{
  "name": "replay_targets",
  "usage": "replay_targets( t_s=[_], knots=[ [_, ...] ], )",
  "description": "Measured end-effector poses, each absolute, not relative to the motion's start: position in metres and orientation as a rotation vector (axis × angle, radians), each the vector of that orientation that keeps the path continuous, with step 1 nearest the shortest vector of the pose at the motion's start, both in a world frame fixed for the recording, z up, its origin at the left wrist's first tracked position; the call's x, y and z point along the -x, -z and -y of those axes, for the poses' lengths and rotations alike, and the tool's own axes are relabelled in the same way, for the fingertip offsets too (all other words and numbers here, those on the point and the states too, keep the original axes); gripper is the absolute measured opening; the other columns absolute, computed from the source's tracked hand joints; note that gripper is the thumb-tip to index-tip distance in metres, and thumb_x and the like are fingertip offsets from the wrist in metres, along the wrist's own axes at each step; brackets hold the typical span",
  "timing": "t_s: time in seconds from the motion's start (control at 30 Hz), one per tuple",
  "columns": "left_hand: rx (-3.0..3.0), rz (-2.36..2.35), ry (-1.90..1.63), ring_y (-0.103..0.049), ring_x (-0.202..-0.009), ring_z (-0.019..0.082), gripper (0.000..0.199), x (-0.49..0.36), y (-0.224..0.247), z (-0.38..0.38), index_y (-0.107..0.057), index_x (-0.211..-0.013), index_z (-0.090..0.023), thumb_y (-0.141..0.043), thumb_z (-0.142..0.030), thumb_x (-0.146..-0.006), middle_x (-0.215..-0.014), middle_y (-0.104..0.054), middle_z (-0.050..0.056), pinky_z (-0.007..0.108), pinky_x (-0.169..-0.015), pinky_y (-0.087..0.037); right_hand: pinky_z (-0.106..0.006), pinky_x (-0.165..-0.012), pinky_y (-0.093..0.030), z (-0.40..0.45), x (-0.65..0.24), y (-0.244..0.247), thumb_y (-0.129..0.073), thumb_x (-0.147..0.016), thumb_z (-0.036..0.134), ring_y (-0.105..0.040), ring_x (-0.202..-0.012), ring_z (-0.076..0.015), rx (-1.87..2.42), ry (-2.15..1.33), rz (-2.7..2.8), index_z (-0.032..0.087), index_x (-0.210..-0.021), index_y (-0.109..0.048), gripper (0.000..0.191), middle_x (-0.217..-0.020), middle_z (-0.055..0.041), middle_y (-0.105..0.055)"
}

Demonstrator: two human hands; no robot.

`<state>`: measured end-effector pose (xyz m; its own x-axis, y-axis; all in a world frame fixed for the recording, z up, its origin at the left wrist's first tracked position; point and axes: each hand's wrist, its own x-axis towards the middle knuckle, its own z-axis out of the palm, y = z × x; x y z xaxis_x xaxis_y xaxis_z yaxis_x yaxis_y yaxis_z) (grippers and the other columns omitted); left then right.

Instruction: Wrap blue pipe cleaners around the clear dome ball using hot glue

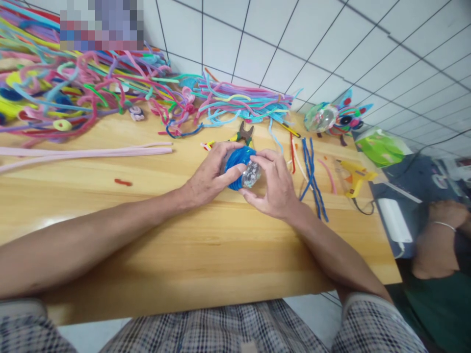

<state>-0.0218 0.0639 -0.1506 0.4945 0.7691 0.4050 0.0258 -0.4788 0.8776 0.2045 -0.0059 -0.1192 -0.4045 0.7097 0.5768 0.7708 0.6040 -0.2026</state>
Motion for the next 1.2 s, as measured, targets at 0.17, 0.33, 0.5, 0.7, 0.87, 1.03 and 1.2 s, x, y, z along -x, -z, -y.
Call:
replay_targets(
  t_s=[0.17,0.33,0.5,0.7,0.87,1.03,1.2],
  knots=[
    [-1.891,-0.66,-1.066,-0.064,-0.138,0.03,0.056,0.022,0.15,-0.063,-0.059,-0.153,-0.025,-0.063,-0.063,-0.111,-0.149,-0.066,0.014,0.048,-0.126,-0.05,-0.068,-0.11,-0.063,0.01,-0.196,0.12,-0.078,-0.09,0.033,-0.066,-0.134,-0.042,1.185,0.15,2.141,0.024,-0.155,-0.048,0.072,-0.143,-0.0205,-0.062],
    [-1.926,-0.648,-1.069,-0.064,-0.139,0.032,0.059,0.023,0.149,-0.062,-0.058,-0.154,-0.022,-0.061,-0.063,-0.112,-0.149,-0.066,0.015,0.05,-0.126,-0.05,-0.07,-0.113,-0.061,0.014,-0.19,0.122,-0.078,-0.088,0.032,-0.065,-0.135,-0.0422,1.267,0.16,2.115,0.026,-0.155,-0.045,0.075,-0.146,-0.02,-0.061],
    [-1.991,-0.615,-1.093,-0.064,-0.14,0.031,0.058,0.023,0.152,-0.063,-0.055,-0.156,-0.02,-0.06,-0.06,-0.115,-0.15,-0.066,0.017,0.051,-0.125,-0.051,-0.067,-0.112,-0.061,0.016,-0.185,0.123,-0.075,-0.091,0.032,-0.065,-0.134,-0.0409,1.273,0.194,2.081,0.023,-0.154,-0.047,0.069,-0.144,-0.0208,-0.061],
    [-2.014,-0.608,-1.096,-0.064,-0.142,0.032,0.058,0.024,0.151,-0.063,-0.055,-0.157,-0.021,-0.059,-0.061,-0.115,-0.151,-0.065,0.017,0.052,-0.127,-0.052,-0.067,-0.112,-0.06,0.018,-0.181,0.122,-0.075,-0.09,0.031,-0.065,-0.133,-0.0409,1.3,0.19,2.056,0.024,-0.154,-0.046,0.07,-0.143,-0.0203,-0.062],
    [-2.029,-0.561,-1.089,-0.061,-0.146,0.034,0.06,0.026,0.153,-0.063,-0.052,-0.161,-0.024,-0.06,-0.061,-0.114,-0.154,-0.062,0.017,0.055,-0.13,-0.049,-0.069,-0.114,-0.058,0.018,-0.18,0.122,-0.076,-0.091,0.031,-0.064,-0.135,-0.0426,1.31,0.134,2.05,0.025,-0.154,-0.046,0.07,-0.145,-0.0206,-0.061],
    [-2.076,-0.552,-1.101,-0.06,-0.147,0.033,0.059,0.025,0.157,-0.066,-0.05,-0.162,-0.023,-0.059,-0.058,-0.115,-0.156,-0.062,0.018,0.054,-0.13,-0.05,-0.07,-0.115,-0.058,0.019,-0.181,0.121,-0.076,-0.091,0.03,-0.064,-0.136,-0.0423,1.309,0.122,2.056,0.025,-0.154,-0.045,0.07,-0.145,-0.0212,-0.061],
    [-2.132,-0.547,-1.138,-0.059,-0.152,0.032,0.057,0.025,0.157,-0.067,-0.051,-0.16,-0.022,-0.057,-0.058,-0.116,-0.158,-0.061,0.018,0.053,-0.133,-0.049,-0.068,-0.117,-0.057,0.016,-0.188,0.116,-0.075,-0.094,0.032,-0.063,-0.139,-0.0419,1.268,0.037,2.091,0.025,-0.156,-0.049,0.067,-0.148,-0.0205,-0.061]
  ],
)
